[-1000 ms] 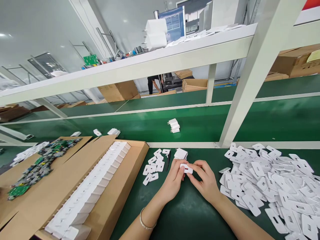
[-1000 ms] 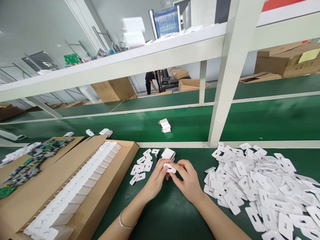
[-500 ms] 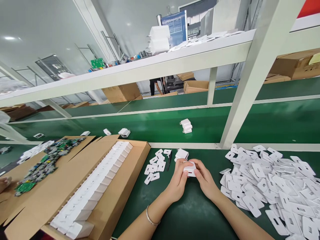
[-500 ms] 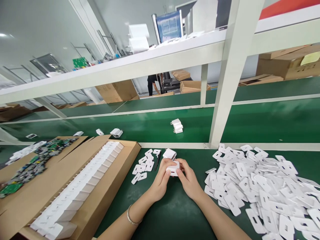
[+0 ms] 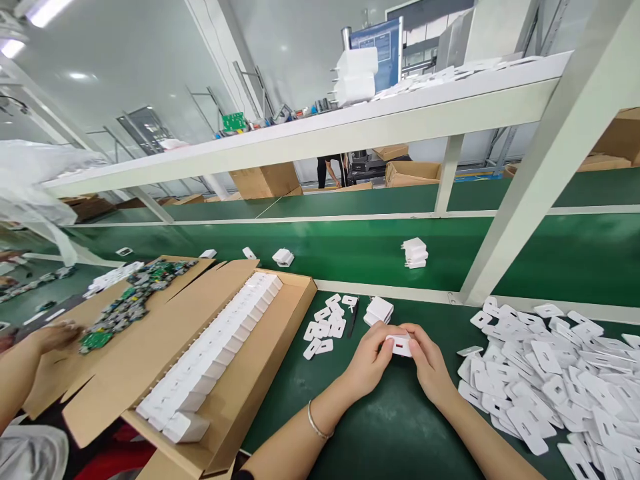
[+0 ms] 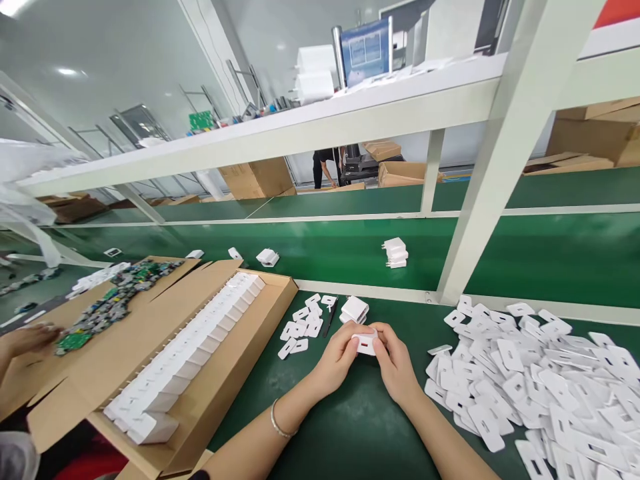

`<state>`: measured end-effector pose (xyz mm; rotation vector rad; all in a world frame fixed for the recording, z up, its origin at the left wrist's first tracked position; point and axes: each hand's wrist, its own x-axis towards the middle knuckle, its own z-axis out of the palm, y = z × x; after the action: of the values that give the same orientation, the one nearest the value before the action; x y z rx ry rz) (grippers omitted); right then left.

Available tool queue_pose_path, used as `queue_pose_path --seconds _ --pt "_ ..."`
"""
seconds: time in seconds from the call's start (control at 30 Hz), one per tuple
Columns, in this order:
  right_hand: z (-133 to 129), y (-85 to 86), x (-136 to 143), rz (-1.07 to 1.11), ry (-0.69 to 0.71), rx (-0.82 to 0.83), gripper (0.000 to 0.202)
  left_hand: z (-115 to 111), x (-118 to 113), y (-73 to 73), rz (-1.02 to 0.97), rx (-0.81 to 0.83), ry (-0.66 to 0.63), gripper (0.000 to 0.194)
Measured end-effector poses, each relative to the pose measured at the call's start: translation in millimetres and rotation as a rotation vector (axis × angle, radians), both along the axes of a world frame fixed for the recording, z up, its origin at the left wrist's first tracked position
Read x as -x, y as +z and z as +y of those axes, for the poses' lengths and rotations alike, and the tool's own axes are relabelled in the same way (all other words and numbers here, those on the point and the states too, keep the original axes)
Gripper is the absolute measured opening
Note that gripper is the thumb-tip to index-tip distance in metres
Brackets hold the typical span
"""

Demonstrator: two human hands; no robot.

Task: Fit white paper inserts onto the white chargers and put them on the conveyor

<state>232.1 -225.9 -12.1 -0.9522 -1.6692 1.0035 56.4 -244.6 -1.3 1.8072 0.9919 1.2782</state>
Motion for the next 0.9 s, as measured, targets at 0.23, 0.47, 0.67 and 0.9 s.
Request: queue_pose_path --seconds 0.23,0.47,0.67,0.9 --pt "2.0 -3.8 1.4 0.003 -0.015 0.103 0.043 2.2 1.4 1.0 0.030 -0.008 0.017 0.046" --pt "2.1 -5.3 0.3 -0.046 -0.026 0.068 0.041 0.0 0.1 -1.5 -0.023 0.028 -0.032 0.050" --pt "3.3 -1.9 2.2 -0.036 -0.014 0.095 0.041 2.7 1.3 -1.4 0.035 0.019 -0.013 0.046" --pt "1.7 -1.7 2.9 -0.037 -0.006 0.062 0.040 2.8 1.2 0.8 0.040 -0.054 0.008 0.045"
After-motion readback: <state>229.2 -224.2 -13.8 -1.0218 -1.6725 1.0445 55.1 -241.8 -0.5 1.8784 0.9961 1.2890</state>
